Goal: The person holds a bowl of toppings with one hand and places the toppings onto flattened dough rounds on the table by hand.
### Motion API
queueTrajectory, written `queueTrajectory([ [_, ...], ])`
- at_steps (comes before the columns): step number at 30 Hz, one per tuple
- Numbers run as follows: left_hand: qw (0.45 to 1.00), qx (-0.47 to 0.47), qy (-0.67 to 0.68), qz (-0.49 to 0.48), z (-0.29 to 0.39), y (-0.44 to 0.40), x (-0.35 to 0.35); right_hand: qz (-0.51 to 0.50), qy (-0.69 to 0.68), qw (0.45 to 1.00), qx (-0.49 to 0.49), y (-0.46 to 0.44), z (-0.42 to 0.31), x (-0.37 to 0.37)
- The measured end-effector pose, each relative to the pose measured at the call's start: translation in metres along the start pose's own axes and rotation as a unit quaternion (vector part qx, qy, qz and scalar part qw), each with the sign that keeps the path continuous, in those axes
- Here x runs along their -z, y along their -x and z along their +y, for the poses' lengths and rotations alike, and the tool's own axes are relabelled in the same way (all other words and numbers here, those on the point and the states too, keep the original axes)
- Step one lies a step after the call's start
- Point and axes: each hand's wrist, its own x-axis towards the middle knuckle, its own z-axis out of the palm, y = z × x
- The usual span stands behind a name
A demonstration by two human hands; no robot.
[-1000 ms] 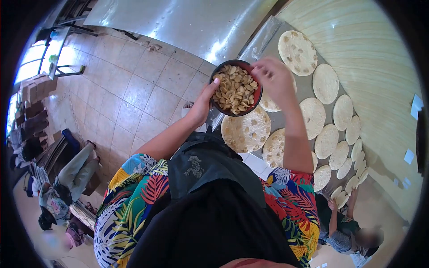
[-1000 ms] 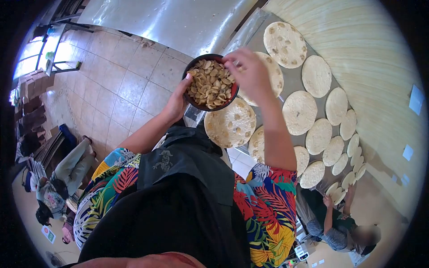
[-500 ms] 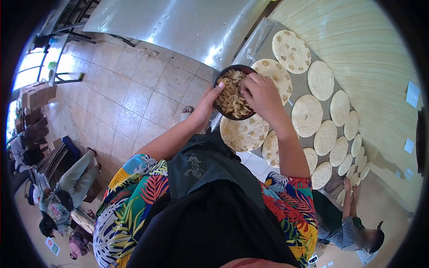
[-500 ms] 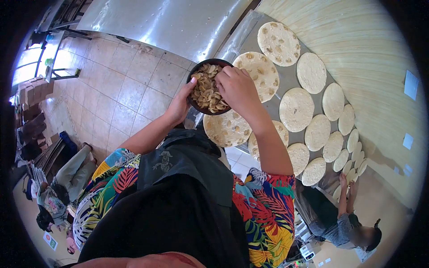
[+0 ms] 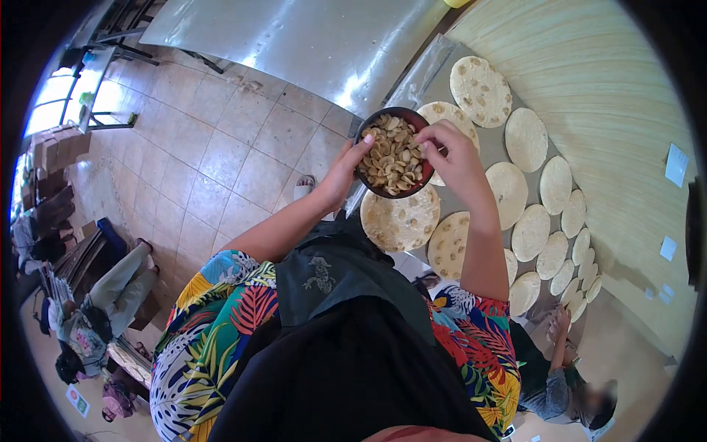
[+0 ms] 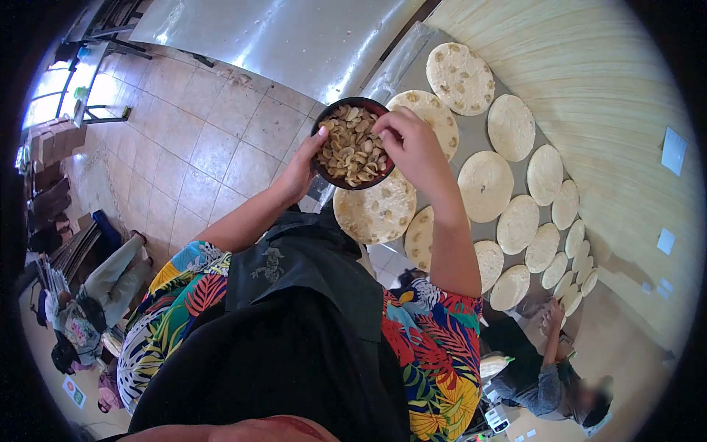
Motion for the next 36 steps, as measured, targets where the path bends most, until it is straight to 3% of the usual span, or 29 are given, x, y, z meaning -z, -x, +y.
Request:
queueTrajectory([
  [2, 1.000, -0.022, 0.018, 0.006, -0.003, -0.004, 0.001, -0.036, 0.095, 0.995, 0.014, 0.003, 0.005, -0.005],
  [5, 0.999, -0.029, 0.009, 0.036, 0.004, 0.002, -0.010, -0.014, 0.189, 0.981, 0.050, 0.006, 0.009, -0.020],
  [12, 0.998, -0.037, 0.006, 0.044, 0.001, -0.002, -0.011, -0.005, 0.229, 0.972, 0.058, 0.009, 0.012, -0.035],
  [15, 0.998, -0.027, 0.010, 0.064, 0.000, -0.002, -0.011, -0.016, 0.169, 0.985, 0.030, 0.007, 0.012, -0.027],
  [18, 0.999, -0.030, 0.018, 0.022, 0.001, -0.004, -0.009, -0.025, 0.092, 0.995, -0.016, 0.007, 0.017, -0.016],
  [19, 0.999, -0.031, 0.020, 0.017, -0.004, -0.008, -0.006, -0.036, -0.031, 0.995, -0.090, 0.007, 0.025, -0.013],
  [20, 0.999, -0.032, 0.021, 0.012, -0.008, -0.011, -0.003, -0.046, -0.152, 0.974, -0.162, 0.007, 0.030, -0.010],
  [24, 0.999, -0.030, 0.028, -0.011, -0.007, -0.011, -0.003, -0.013, -0.299, 0.944, -0.137, 0.004, 0.029, 0.005],
  [26, 1.000, -0.002, 0.021, -0.009, -0.002, -0.007, -0.005, 0.008, -0.470, 0.870, -0.150, 0.003, 0.040, 0.016],
  [32, 0.999, -0.009, 0.028, -0.014, -0.008, -0.009, 0.008, 0.050, -0.526, 0.832, -0.169, -0.008, 0.091, 0.054],
  [34, 0.999, -0.006, 0.052, 0.004, -0.016, -0.014, 0.018, 0.077, -0.527, 0.818, -0.220, -0.014, 0.111, 0.073],
  [36, 0.999, -0.003, 0.035, -0.001, -0.009, -0.011, 0.019, 0.077, -0.531, 0.820, -0.200, -0.024, 0.145, 0.092],
])
